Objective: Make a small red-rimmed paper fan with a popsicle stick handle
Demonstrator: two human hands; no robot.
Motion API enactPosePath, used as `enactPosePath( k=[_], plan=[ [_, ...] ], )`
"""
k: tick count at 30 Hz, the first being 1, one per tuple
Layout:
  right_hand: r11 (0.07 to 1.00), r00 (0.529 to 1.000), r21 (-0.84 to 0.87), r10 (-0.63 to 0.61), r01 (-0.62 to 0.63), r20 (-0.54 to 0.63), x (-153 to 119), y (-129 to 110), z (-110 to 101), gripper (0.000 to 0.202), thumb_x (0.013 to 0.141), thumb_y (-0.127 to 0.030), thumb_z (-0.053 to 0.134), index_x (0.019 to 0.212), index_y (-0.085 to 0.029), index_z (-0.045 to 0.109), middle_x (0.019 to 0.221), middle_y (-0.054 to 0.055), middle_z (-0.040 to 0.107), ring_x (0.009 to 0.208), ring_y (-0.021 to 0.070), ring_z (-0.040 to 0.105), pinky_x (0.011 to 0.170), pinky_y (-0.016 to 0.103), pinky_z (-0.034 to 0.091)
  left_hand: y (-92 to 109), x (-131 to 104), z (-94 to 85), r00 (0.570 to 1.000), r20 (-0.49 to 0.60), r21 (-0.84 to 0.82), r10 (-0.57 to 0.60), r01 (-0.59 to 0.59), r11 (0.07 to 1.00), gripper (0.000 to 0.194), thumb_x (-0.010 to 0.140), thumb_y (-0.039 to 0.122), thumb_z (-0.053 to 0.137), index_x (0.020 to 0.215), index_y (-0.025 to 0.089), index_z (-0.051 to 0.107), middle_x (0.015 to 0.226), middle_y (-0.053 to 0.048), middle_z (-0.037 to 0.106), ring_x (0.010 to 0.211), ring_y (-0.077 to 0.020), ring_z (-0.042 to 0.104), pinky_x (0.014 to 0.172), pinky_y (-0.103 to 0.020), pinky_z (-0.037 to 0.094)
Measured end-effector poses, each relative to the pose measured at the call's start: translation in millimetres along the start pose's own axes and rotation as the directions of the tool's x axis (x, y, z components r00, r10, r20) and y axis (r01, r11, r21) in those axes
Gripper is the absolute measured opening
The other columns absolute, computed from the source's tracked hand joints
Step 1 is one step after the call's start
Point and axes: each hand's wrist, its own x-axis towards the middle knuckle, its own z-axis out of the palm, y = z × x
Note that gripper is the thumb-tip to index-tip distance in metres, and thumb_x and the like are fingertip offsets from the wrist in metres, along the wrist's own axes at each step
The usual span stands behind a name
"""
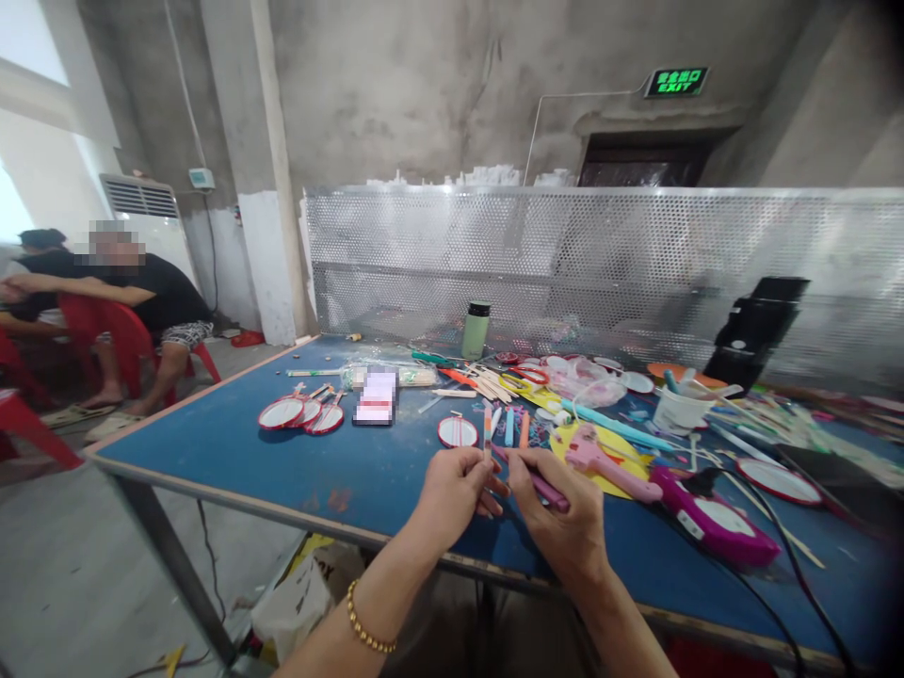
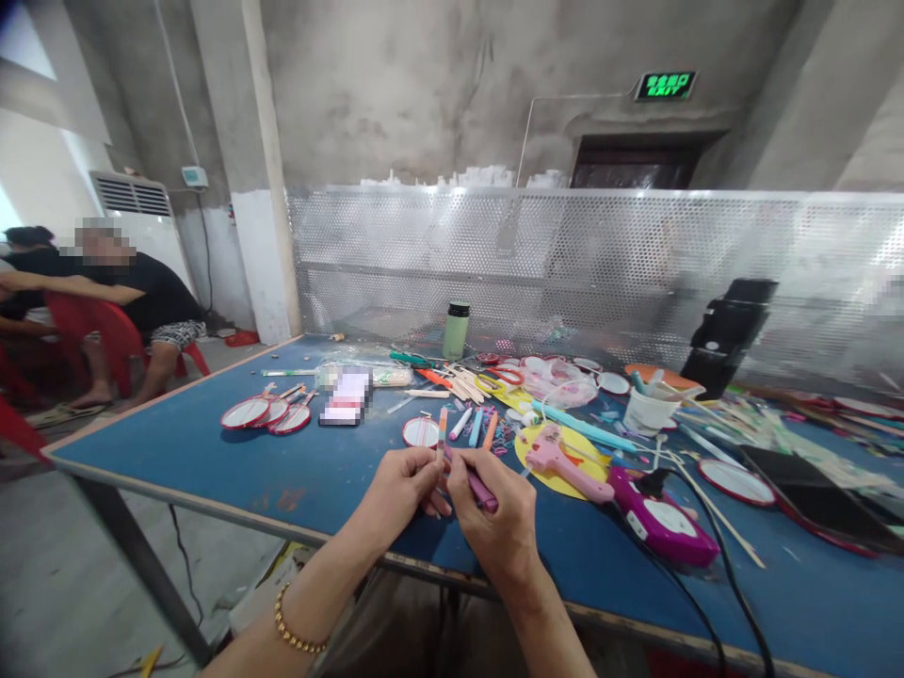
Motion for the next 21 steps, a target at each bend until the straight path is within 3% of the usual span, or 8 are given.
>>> enactPosePath(
  k=[9, 21],
  plan=[
    [0.999, 1.000, 0.029, 0.018, -0.018, 0.021, -0.9, -0.1, 0.1, 0.011, 0.090, -0.016, 0.058, 0.087, -0.019, 0.068, 0.073, -0.002, 0.068, 0.059, 0.0087, 0.060, 0.060, 0.019, 0.048, 2.0, -1.3, -0.3, 1.000, 0.009, 0.001, 0.027, -0.027, 1.000, 0.031, 0.080, 0.044, 0.055, 0.070, 0.015, 0.055, 0.052, -0.001, 0.061, 0.045, -0.0107, 0.058, 0.045, -0.018, 0.045],
    [1.000, 1.000, 0.015, -0.003, 0.003, -0.008, -0.3, -0.1, 0.1, 0.011, 0.089, -0.014, 0.059, 0.083, -0.019, 0.066, 0.072, -0.003, 0.068, 0.060, 0.0074, 0.061, 0.061, 0.017, 0.047, -2.6, -0.1, -1.2, 1.000, 0.002, -0.030, 0.015, -0.015, 0.999, 0.029, 0.081, 0.040, 0.057, 0.081, 0.012, 0.061, 0.057, -0.001, 0.061, 0.048, -0.0117, 0.062, 0.046, -0.018, 0.046]
  ],
)
